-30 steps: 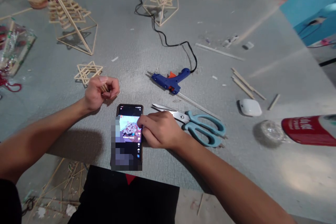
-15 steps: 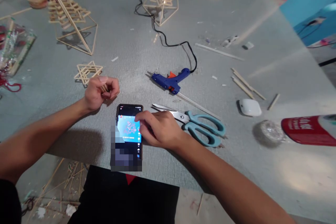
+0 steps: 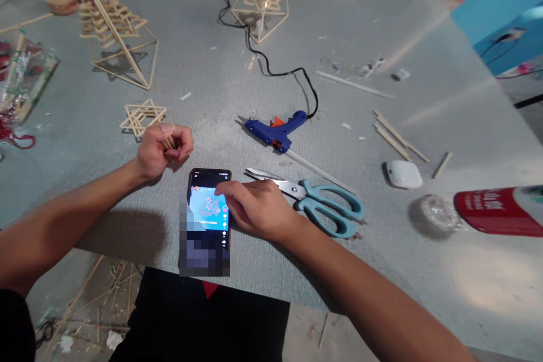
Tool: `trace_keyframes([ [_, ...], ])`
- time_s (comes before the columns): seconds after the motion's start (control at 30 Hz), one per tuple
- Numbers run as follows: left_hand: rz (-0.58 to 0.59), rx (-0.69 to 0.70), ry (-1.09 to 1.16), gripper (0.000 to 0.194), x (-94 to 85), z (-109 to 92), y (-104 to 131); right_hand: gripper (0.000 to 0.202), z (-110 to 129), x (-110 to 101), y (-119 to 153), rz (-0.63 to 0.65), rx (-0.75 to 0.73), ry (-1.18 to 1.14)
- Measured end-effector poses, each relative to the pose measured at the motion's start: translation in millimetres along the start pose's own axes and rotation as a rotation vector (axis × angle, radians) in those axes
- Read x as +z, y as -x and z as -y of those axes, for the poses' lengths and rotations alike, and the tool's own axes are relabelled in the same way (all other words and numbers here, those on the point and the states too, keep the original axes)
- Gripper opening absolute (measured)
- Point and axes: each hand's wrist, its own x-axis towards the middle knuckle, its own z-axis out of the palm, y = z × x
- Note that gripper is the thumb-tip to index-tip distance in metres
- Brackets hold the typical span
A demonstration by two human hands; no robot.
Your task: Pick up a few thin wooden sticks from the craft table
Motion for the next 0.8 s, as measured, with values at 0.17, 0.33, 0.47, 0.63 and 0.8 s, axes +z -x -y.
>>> trace_keyframes([
  [0.17, -0.004, -0.002, -0.004, 0.058, 0.6, -0.3, 0.0, 0.016, -0.7, 1.1, 0.6, -0.001, 0.006, 0.003],
  [0.33, 0.0, 0.003, -0.005, 0.058, 0.8, -0.9, -1.0, 0.015, -0.9, 1.6, 1.2, 0.004, 0.018, 0.006],
  [0.47, 0.004, 0.0, 0.001, 0.056, -0.4, -0.2, -1.1, 0.014, -0.1, 1.4, -0.1, -0.009, 0.011, 0.014],
  [0.63, -0.001, 0.004, -0.002, 0.056, -1.0, 0.1, 0.0, 0.015, 0.4, 1.8, -1.9, -0.024, 0.007, 0.016],
  [0.8, 0.008, 0.004, 0.006, 0.056, -1.2, 0.3, 0.3, 0.017, 2.4, 2.0, -2.2, -0.023, 0.037, -0.003],
])
